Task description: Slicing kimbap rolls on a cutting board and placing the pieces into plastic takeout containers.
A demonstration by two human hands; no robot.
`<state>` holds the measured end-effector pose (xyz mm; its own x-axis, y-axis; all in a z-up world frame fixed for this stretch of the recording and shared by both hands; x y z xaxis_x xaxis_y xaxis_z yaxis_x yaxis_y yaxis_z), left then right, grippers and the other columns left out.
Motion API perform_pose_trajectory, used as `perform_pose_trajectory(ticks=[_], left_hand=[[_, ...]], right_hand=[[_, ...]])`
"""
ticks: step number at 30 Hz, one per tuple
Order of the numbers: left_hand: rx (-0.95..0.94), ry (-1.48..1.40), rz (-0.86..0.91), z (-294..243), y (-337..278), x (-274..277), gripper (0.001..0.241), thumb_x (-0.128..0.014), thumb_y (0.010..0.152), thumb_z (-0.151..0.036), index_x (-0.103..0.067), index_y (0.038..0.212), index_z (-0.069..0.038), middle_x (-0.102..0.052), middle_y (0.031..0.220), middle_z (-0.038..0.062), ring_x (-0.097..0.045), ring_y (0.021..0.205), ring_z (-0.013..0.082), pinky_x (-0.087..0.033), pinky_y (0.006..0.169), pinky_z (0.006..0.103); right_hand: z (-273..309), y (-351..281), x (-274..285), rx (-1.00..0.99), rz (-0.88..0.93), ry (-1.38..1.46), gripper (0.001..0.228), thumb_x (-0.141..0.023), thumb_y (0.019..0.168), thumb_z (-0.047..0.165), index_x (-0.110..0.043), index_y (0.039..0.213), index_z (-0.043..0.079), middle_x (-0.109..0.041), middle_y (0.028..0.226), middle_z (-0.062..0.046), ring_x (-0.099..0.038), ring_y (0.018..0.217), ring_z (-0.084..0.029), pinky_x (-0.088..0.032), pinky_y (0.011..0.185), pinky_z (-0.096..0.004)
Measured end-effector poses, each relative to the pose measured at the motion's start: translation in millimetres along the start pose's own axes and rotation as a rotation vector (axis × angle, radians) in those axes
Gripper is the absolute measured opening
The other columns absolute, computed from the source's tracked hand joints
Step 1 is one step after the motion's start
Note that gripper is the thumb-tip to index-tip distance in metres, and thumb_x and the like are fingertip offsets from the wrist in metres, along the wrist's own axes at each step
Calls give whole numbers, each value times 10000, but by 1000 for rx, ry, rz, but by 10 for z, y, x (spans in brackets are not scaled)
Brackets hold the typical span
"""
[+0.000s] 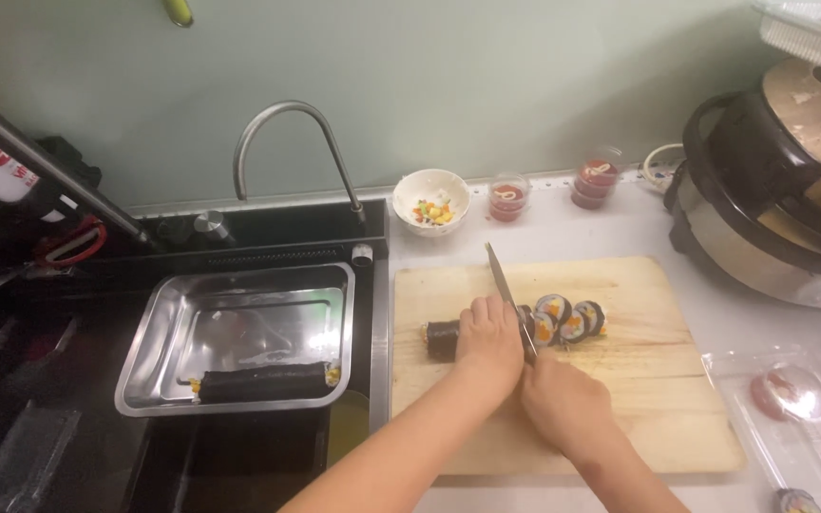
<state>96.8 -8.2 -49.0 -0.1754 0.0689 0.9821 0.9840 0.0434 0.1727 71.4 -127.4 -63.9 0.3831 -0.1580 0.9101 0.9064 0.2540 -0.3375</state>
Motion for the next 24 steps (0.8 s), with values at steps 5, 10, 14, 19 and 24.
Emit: perform_pose_trajectory(ticks=[5, 10, 14, 19, 24], left_hand=[[27, -4, 5, 15, 15, 10, 422, -576, 851, -186, -578, 1208, 39, -525, 1170, 160, -470, 1078, 315, -395, 920, 437], [26, -74, 52, 48, 21, -48, 382, -547, 888, -150, -579, 1214, 46, -520, 1199, 172, -470, 1115, 318, -404, 934, 437], [-29, -84, 123, 60, 5, 84, 447, -586, 871, -112, -538, 1263, 97, -509, 1215, 191, -476, 1100, 318, -413, 944, 414], [-87, -184, 24, 119, -102, 414, 844, -719, 699, -75, -367, 1422, 180, -491, 1198, 224, -474, 1088, 333, -404, 958, 393], [-65, -31, 179, 117, -116, 233, 563, -663, 781, -72, -486, 1273, 139, -480, 1211, 215, -468, 1114, 323, -402, 964, 380]], right_hand=[[-268, -368, -268, -7, -8, -161, 437, -397, 1024, 500, -564, 1100, 104, -765, 856, -162, -764, 850, -353, -599, 809, -514], [-816, -578, -764, -240, 92, -191, 433, -513, 917, 544, -516, 1195, 213, -785, 857, -130, -798, 903, -293, -595, 854, -529], [-410, -461, -266, -122, 32, -183, 416, -441, 999, 538, -553, 1092, 148, -775, 844, -139, -778, 870, -341, -593, 831, -517], [-188, -622, 185, -50, -97, -56, 365, -439, 990, 494, -540, 1069, 152, -784, 820, -145, -763, 850, -364, -588, 792, -516], [-125, -673, 241, -72, -58, -66, 378, -427, 1003, 501, -528, 1075, 144, -782, 833, -141, -762, 865, -360, -583, 804, -516]])
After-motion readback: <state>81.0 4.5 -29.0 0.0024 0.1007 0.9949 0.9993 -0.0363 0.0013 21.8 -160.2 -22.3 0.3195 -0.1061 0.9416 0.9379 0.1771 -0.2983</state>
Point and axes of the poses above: each hand's wrist, its own y-axis towards the middle knuckle, its own x-axis out of the back of the hand, z = x × y, the point moved 9 cm from there along y, towards the middle knuckle
